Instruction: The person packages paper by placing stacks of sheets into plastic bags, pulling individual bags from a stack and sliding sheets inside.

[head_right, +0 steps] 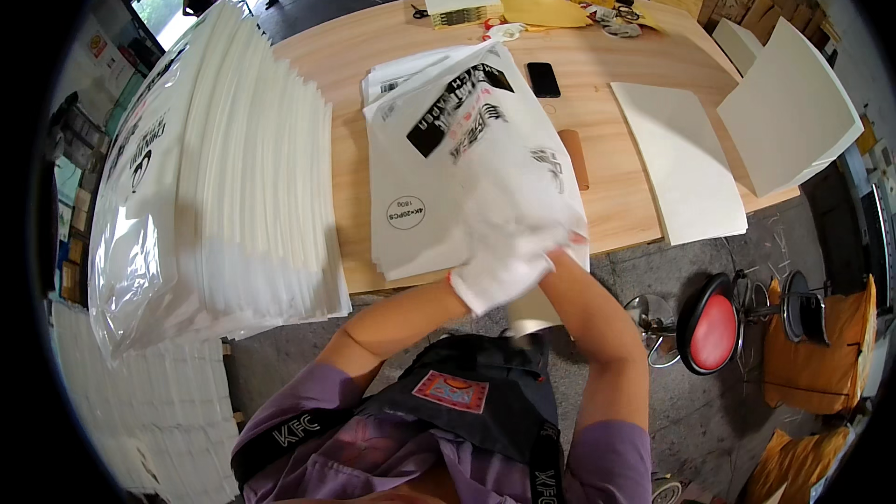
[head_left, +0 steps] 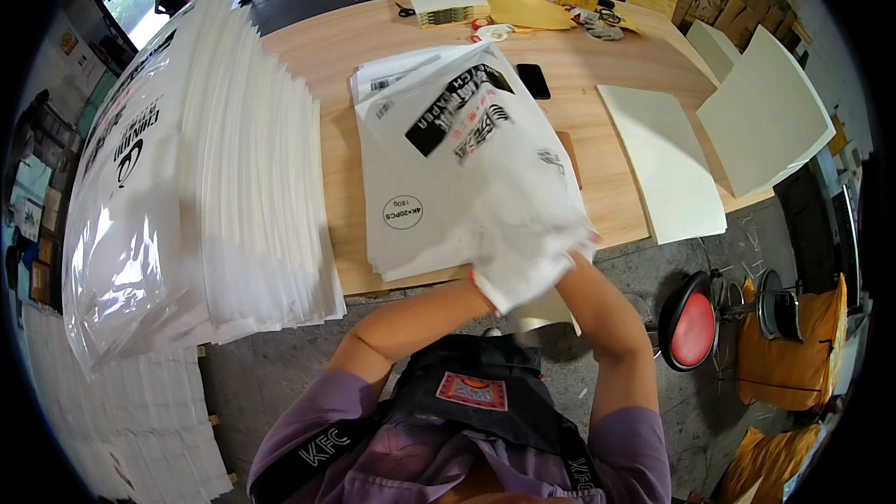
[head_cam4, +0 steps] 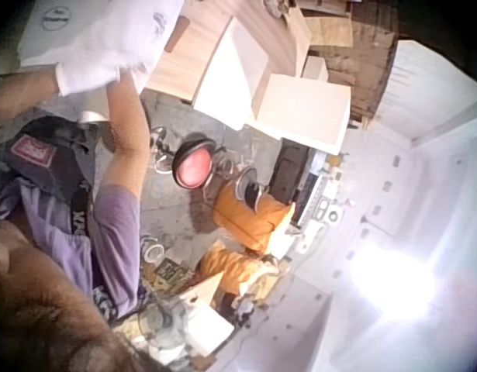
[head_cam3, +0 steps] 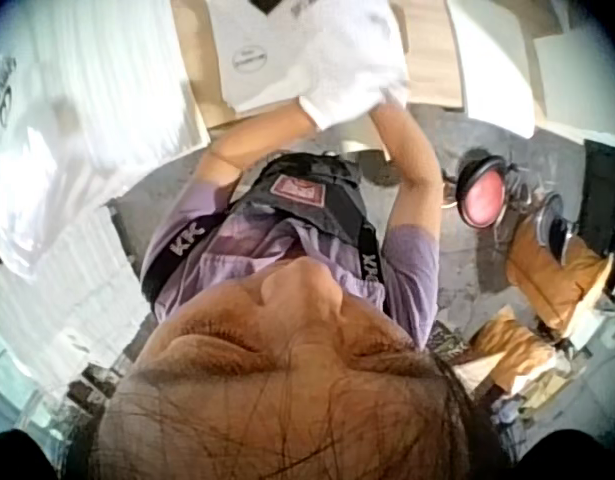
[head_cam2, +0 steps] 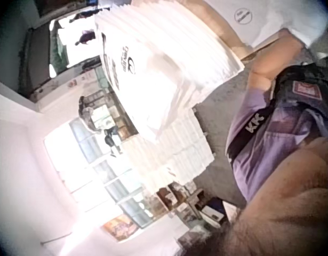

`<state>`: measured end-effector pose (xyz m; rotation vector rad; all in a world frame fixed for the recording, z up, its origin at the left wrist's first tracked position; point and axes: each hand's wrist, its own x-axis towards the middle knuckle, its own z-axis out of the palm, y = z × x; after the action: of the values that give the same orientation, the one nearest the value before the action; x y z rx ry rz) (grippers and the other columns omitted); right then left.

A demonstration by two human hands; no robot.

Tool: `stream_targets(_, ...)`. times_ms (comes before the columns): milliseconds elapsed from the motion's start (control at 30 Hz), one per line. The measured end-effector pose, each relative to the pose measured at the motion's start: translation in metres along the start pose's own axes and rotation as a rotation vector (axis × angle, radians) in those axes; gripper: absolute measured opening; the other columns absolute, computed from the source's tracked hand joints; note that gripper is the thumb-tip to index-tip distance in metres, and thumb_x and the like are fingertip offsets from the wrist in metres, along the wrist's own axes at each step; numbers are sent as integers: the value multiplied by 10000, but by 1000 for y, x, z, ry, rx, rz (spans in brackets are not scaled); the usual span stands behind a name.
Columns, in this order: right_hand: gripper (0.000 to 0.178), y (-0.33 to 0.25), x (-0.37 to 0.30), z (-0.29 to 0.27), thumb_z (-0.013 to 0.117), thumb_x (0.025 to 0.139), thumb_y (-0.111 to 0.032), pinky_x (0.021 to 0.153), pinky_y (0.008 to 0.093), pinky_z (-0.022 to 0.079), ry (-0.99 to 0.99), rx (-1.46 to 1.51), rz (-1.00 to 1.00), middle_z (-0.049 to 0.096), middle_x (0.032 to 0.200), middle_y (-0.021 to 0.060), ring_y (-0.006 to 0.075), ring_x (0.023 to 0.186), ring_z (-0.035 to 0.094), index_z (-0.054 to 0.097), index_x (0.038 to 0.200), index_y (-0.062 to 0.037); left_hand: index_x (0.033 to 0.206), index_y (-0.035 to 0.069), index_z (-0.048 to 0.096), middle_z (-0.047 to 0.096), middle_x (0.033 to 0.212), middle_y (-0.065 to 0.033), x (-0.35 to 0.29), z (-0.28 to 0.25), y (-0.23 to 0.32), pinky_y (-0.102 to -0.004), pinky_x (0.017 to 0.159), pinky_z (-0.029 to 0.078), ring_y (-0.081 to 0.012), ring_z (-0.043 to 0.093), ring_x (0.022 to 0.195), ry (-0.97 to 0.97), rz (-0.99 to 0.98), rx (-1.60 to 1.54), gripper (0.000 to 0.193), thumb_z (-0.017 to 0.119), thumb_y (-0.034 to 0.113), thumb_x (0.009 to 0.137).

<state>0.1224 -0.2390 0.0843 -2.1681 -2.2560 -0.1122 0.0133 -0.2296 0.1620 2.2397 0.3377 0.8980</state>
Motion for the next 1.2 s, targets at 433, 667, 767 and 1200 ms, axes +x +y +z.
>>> stream_targets(433, 626, 51, -78, 45, 593, 820, -259, 635, 460, 548, -327, 168, 490, 654, 997, 153, 340, 830, 686, 413, 1383, -53, 975, 145, 679, 648, 923, -81, -170, 4, -94, -389, 700, 487, -267, 613, 816, 37, -128, 348, 220, 682, 128, 756)
stream_targets(667, 209, 26, -125, 37, 590, 800, -279, 458, 378, 521, -124, -126, -7, 616, 753, 76, 227, 600, 654, 573, 831, -73, 879, 53, 534, 558, 883, -99, -253, -85, -135, -389, 706, 461, -305, 555, 794, 478, -670, 592, 141, 617, 99, 775)
stream_targets(767, 103, 21, -192, 44, 573, 782, -218, 330, 351, 310, -70, -116, -85, 441, 575, 7, 139, 430, 470, 548, 757, -121, 908, 28, 531, 569, 901, -116, -276, -80, -74, -350, 717, 478, -284, 567, 774, 494, -597, 517, 86, 558, 32, 827)
stream_targets(1200, 415, -26, -195, 1, 472, 897, -193, 347, 360, 400, -220, 96, -184, 622, 739, 36, 177, 461, 586, 489, 1308, -140, 1225, 108, 530, 617, 1164, -168, -366, -12, -86, -350, 903, 484, -305, 612, 1066, 2, -1268, 214, 316, 516, 265, 951)
